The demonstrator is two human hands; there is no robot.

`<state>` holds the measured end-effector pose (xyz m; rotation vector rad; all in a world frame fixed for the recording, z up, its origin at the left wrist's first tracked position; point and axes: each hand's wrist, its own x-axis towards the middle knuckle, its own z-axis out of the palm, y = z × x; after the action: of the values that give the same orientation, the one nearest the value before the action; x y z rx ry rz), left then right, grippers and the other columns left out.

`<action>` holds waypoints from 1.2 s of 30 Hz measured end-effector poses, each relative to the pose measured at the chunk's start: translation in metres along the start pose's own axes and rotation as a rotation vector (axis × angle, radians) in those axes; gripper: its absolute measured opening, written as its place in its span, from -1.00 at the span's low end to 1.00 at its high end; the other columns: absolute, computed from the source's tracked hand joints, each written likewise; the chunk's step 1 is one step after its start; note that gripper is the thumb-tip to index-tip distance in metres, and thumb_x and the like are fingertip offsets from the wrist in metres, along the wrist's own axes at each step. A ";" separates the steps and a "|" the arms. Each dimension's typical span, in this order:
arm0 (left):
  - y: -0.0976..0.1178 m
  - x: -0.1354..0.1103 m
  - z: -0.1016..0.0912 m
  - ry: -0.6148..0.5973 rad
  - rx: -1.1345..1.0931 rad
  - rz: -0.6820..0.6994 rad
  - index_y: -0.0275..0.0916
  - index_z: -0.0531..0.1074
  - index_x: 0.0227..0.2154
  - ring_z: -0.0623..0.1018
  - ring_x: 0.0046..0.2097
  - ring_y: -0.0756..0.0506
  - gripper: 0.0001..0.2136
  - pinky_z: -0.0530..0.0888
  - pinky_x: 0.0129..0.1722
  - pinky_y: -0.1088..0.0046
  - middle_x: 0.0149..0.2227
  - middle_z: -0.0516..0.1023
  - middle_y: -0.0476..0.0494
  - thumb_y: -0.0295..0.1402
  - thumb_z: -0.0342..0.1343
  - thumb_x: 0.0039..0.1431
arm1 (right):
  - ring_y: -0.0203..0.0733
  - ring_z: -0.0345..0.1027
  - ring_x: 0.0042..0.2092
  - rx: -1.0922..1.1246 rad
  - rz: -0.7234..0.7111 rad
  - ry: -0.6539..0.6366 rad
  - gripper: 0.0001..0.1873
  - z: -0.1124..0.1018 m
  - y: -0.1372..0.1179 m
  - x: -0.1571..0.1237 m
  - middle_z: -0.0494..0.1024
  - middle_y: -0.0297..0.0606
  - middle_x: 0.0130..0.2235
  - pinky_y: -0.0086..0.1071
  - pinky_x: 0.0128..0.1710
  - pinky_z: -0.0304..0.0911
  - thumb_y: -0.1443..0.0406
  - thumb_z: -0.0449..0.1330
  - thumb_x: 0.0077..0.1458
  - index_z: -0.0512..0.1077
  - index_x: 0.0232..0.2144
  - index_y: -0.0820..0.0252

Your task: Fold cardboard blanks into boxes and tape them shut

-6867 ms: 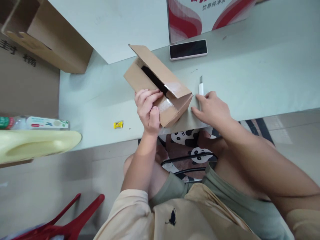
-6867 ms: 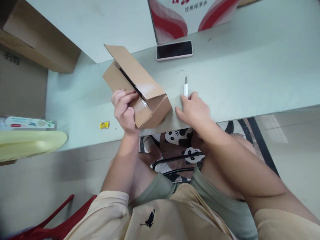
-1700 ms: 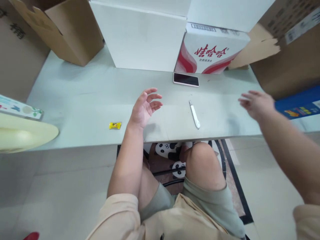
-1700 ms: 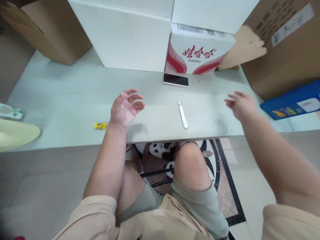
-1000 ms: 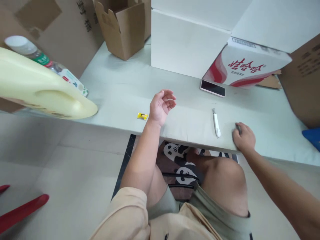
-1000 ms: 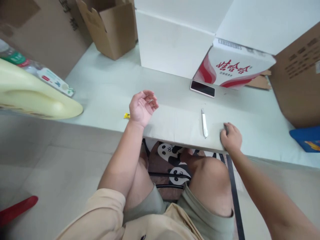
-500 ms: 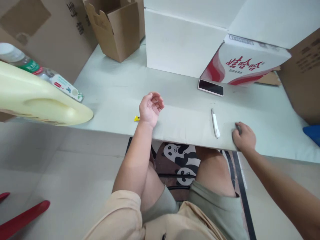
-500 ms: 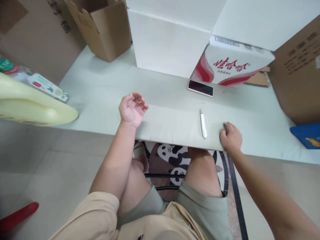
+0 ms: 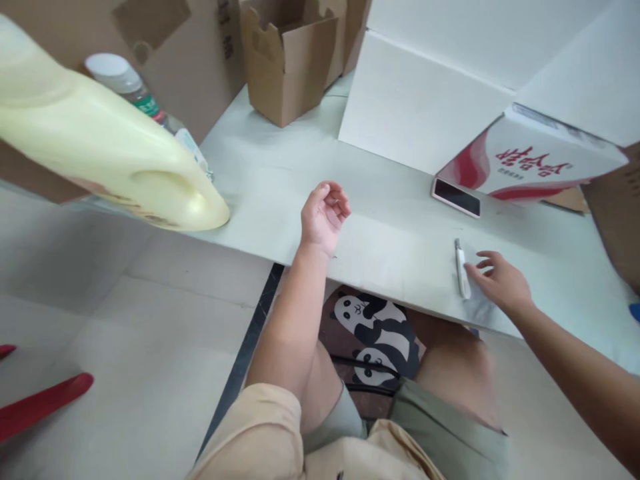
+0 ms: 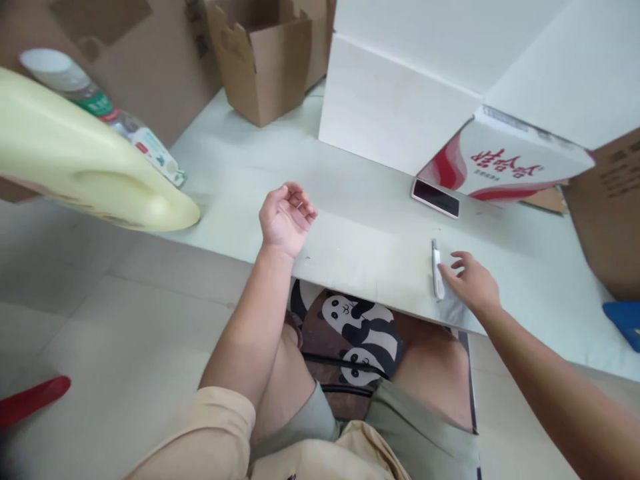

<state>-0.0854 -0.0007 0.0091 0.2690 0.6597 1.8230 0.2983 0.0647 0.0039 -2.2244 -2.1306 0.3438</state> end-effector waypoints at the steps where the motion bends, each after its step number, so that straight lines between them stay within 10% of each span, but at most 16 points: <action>1: 0.003 -0.001 -0.002 0.010 -0.021 0.001 -0.18 0.42 -0.44 0.41 -0.48 0.06 -0.82 0.39 -0.36 0.49 -0.49 0.42 0.03 -0.21 0.08 0.17 | 0.07 0.46 -0.26 -0.004 -0.027 -0.025 -0.56 0.000 -0.012 0.002 0.61 -0.13 -0.19 -0.09 -0.24 0.25 0.04 0.23 -0.09 0.36 -0.13 -0.03; 10: 0.027 -0.010 -0.011 0.027 -0.230 0.069 -0.23 0.42 -0.46 0.42 -0.52 0.08 -0.81 0.38 -0.42 0.51 -0.55 0.38 0.03 -0.26 0.08 0.22 | -0.17 0.35 -0.40 0.150 -0.215 -0.092 -0.79 -0.014 -0.134 0.023 0.48 -0.28 -0.44 -0.26 -0.33 0.21 0.22 0.14 -0.04 0.43 -0.28 0.07; 18: 0.040 -0.005 -0.010 0.083 -0.332 0.072 -0.24 0.41 -0.48 0.38 -0.55 0.08 -0.74 0.39 -0.44 0.49 -0.57 0.37 0.01 -0.25 0.02 0.29 | -0.35 0.23 -0.48 0.612 -0.574 -0.226 -0.80 0.002 -0.336 0.039 0.37 -0.43 -0.53 -0.50 -0.47 0.19 0.37 0.03 0.15 0.39 -0.18 0.15; 25: 0.045 0.000 -0.013 0.152 -0.264 0.054 -0.24 0.38 -0.48 0.35 -0.54 0.08 -0.68 0.37 -0.41 0.48 -0.54 0.35 -0.01 -0.20 -0.04 0.34 | -0.62 0.16 -0.59 0.767 -0.879 -0.232 -0.40 -0.016 -0.484 0.014 0.20 -0.67 -0.53 -0.52 -0.41 0.38 0.41 0.08 0.10 0.23 0.21 0.23; 30: 0.048 -0.003 -0.017 0.146 -0.242 0.053 -0.23 0.36 -0.47 0.34 -0.54 0.08 -0.68 0.38 -0.40 0.45 -0.53 0.33 -0.01 -0.18 -0.06 0.36 | -0.34 0.55 -0.27 0.382 -0.816 -0.188 -0.31 -0.018 -0.503 0.010 0.44 -0.52 -0.24 -0.34 -0.36 0.31 0.41 -0.02 0.07 0.15 0.29 0.25; 36: 0.044 -0.003 -0.017 0.215 -0.237 0.145 -0.24 0.31 -0.48 0.32 -0.56 0.09 -0.73 0.31 -0.45 0.50 -0.55 0.29 0.02 -0.27 -0.06 0.34 | -0.18 0.53 -0.08 0.396 -0.770 0.015 -0.49 -0.018 -0.439 0.030 0.51 -0.38 -0.18 -0.45 -0.24 0.22 0.21 -0.02 0.13 0.36 0.03 0.47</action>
<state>-0.1276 -0.0180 0.0204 -0.0384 0.5757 2.0673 -0.1280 0.1207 0.0975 -1.0933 -2.4275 0.6124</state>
